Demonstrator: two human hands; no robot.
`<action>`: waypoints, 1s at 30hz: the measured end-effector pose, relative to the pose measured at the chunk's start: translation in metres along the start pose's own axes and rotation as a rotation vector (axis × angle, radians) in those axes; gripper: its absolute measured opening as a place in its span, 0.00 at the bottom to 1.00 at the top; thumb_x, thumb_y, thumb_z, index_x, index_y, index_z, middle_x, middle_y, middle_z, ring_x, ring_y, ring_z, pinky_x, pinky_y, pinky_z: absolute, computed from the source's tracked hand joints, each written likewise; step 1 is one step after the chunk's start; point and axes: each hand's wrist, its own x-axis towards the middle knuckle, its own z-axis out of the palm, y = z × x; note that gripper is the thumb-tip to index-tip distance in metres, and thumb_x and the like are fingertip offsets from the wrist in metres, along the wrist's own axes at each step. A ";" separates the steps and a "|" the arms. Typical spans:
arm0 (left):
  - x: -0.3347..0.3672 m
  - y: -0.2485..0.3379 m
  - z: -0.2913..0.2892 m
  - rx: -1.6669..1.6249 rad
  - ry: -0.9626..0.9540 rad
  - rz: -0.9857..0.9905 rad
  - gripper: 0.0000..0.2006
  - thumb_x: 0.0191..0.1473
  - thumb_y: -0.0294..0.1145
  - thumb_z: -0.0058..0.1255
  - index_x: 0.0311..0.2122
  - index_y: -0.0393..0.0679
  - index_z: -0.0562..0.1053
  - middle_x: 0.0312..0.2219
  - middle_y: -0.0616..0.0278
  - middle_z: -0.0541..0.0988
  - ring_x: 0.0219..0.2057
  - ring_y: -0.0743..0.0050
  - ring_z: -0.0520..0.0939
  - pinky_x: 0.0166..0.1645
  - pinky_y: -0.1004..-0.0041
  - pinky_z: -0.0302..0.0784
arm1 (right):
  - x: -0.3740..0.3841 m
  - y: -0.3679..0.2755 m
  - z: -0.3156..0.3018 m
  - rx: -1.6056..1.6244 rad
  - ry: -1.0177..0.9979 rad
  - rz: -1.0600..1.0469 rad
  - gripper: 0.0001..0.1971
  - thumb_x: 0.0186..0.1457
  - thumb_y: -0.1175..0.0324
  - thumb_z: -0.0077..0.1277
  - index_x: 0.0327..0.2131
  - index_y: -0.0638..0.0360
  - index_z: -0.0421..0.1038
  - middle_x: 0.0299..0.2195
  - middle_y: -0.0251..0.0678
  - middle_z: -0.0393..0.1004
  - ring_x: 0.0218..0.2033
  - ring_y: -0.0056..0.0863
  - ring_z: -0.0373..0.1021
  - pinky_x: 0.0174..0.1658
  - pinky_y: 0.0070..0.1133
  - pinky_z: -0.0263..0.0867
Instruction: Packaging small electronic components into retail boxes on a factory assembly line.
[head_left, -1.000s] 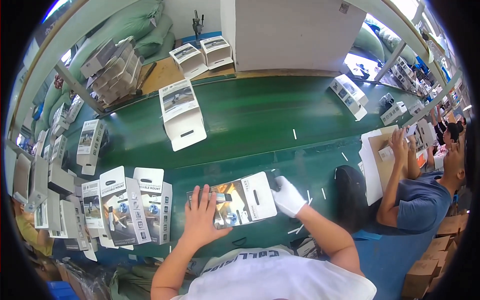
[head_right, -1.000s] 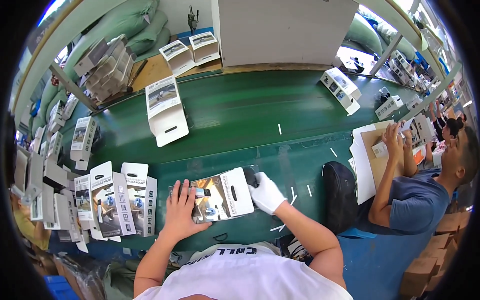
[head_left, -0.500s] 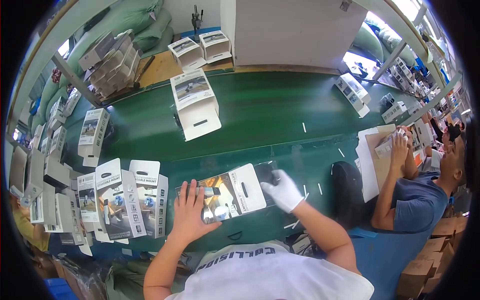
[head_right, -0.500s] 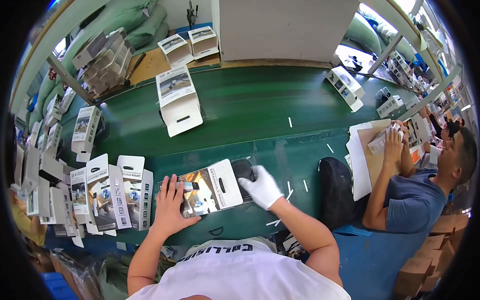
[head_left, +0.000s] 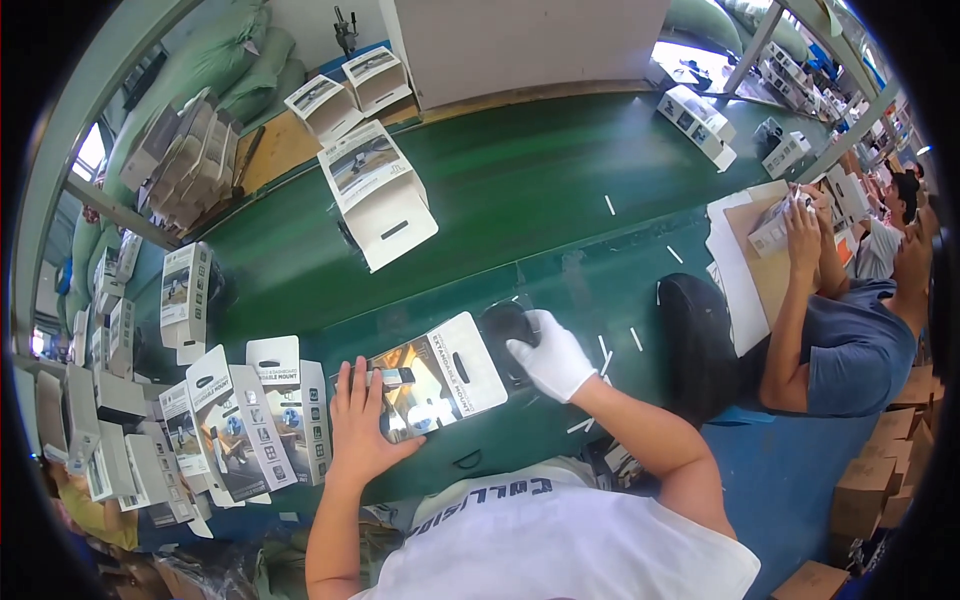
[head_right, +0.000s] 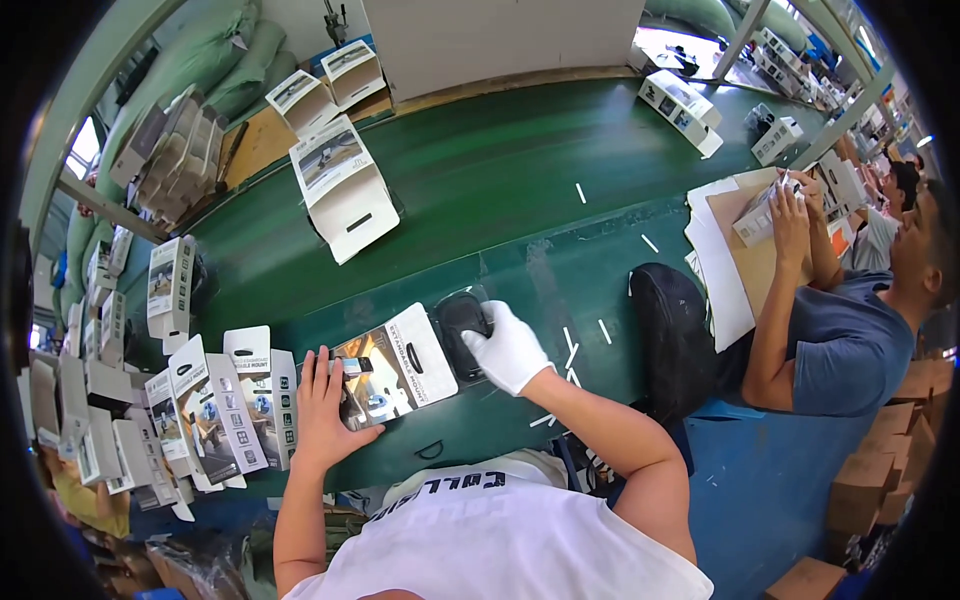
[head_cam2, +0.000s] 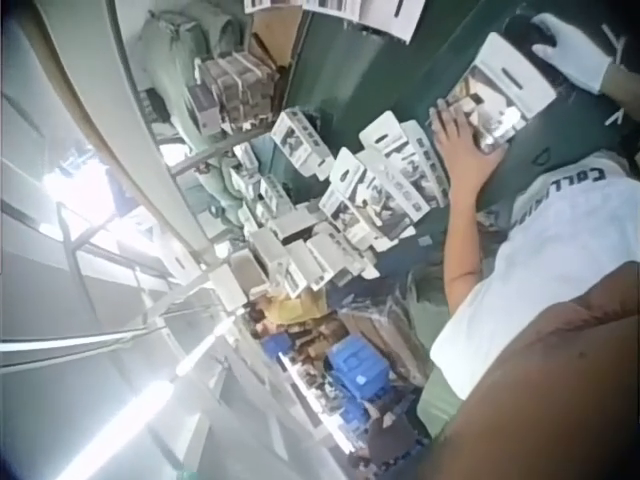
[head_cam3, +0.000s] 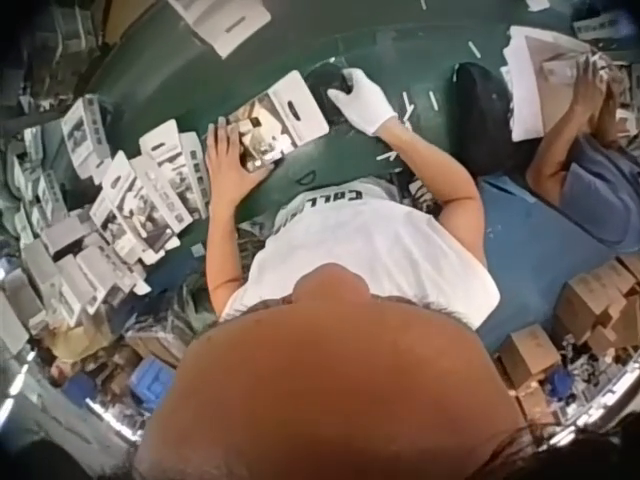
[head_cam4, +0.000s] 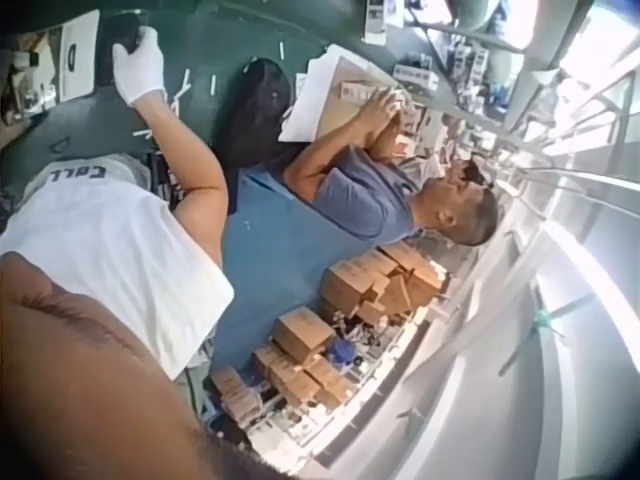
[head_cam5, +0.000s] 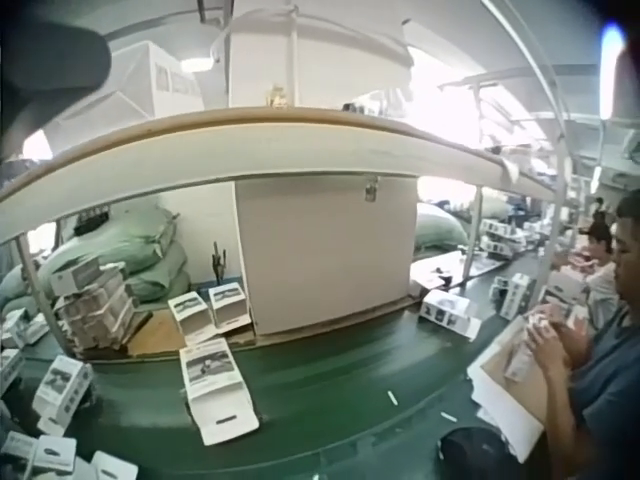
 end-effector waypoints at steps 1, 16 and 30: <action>0.001 0.001 0.000 0.016 -0.003 -0.001 0.61 0.33 0.51 0.77 0.73 0.41 0.59 0.77 0.44 0.51 0.76 0.34 0.50 0.71 0.40 0.55 | -0.003 -0.004 0.005 0.000 0.007 -0.010 0.24 0.63 0.62 0.56 0.57 0.67 0.67 0.46 0.51 0.82 0.43 0.51 0.80 0.50 0.35 0.75; 0.005 0.000 -0.005 0.003 0.020 0.067 0.59 0.34 0.53 0.76 0.72 0.42 0.61 0.76 0.44 0.52 0.76 0.31 0.51 0.70 0.38 0.56 | 0.007 -0.014 0.007 -0.317 -0.176 -0.916 0.31 0.55 0.58 0.55 0.59 0.66 0.68 0.59 0.61 0.67 0.60 0.56 0.64 0.64 0.50 0.60; 0.004 0.004 -0.011 0.050 -0.015 0.053 0.53 0.37 0.52 0.75 0.70 0.44 0.66 0.76 0.47 0.55 0.75 0.31 0.52 0.67 0.40 0.59 | 0.012 -0.017 0.031 -0.364 -0.149 -0.912 0.28 0.58 0.62 0.50 0.58 0.68 0.71 0.59 0.62 0.67 0.55 0.57 0.67 0.63 0.46 0.62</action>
